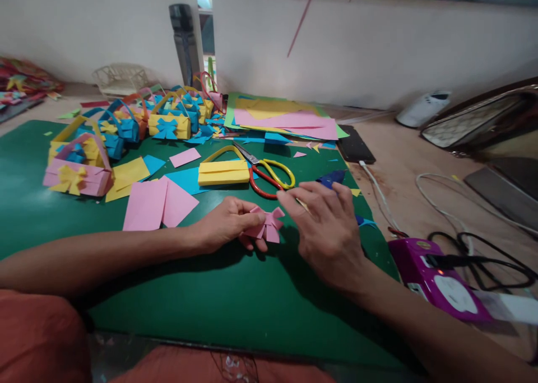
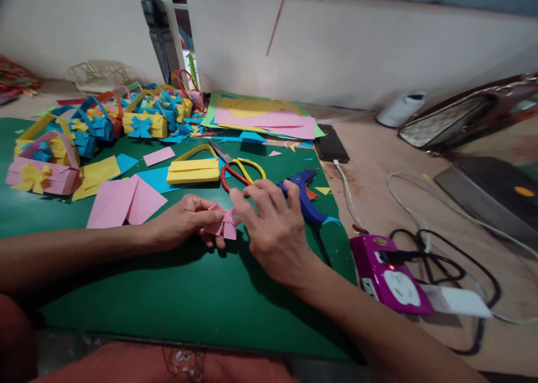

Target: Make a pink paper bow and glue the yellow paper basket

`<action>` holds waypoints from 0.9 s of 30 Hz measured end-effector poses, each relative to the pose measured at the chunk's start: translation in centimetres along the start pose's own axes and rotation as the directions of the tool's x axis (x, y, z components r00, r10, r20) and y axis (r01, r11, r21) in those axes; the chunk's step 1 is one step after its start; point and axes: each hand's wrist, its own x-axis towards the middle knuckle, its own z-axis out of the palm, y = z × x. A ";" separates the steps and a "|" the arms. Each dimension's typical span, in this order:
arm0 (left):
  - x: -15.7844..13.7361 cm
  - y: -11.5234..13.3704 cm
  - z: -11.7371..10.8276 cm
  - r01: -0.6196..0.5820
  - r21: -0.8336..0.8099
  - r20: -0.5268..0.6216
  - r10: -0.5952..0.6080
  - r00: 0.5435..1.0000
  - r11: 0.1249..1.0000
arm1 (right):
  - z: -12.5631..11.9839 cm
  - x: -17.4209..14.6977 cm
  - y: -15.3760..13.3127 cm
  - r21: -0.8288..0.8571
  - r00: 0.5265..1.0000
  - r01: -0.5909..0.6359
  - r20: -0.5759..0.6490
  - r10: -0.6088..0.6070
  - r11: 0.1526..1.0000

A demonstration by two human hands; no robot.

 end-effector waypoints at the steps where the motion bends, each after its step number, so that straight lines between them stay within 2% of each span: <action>1: 0.0 0.0 0.0 -0.001 0.006 -0.001 0.001 1.000 1.000 | 0.0 0.1 0.3 0.124 0.994 -0.110 0.031 0.107 0.986; 2: 0.0 0.0 0.1 -0.003 0.011 -0.002 0.003 1.000 1.000 | 0.0 0.3 0.5 0.256 0.973 -0.228 0.080 0.214 0.939; 3: -0.1 0.0 0.1 -0.009 0.021 -0.001 0.009 1.000 1.000 | 0.1 0.4 0.7 0.386 0.938 -0.345 0.154 0.309 0.855; 5: -0.2 0.1 0.3 -0.024 0.060 -0.004 0.024 1.000 0.998 | 0.3 0.5 0.6 0.580 0.838 -0.545 0.341 0.427 0.606; 7: -0.3 0.1 0.5 -0.048 0.111 -0.008 0.049 0.999 0.993 | 0.5 0.6 0.3 0.667 0.749 -0.652 0.491 0.445 0.361; 8: -0.3 0.1 0.6 -0.061 0.136 -0.010 0.063 0.998 0.989 | 0.7 0.6 0.1 0.683 0.719 -0.678 0.539 0.439 0.272; 10: -0.3 0.1 0.8 -0.083 0.183 -0.015 0.088 0.996 0.980 | 0.8 0.5 -0.4 0.697 0.687 -0.697 0.583 0.432 0.168; 15: -0.2 0.0 1.4 -0.156 0.275 -0.065 0.180 0.981 0.949 | 0.5 0.5 -1.3 0.738 0.682 -0.669 0.563 0.466 0.088; 18: -0.1 0.3 1.6 -0.184 0.238 -0.103 0.213 0.972 0.954 | 0.1 0.8 -1.3 0.766 0.686 -0.638 0.523 0.505 0.073; 22: 0.0 0.8 1.8 -0.174 0.167 -0.101 0.192 0.976 0.971 | -0.2 1.1 -1.1 0.790 0.698 -0.607 0.479 0.533 0.086; 27: 0.5 0.6 2.1 -0.177 0.159 -0.108 0.195 0.975 0.971 | 0.1 0.7 -1.1 0.794 0.710 -0.597 0.457 0.536 0.115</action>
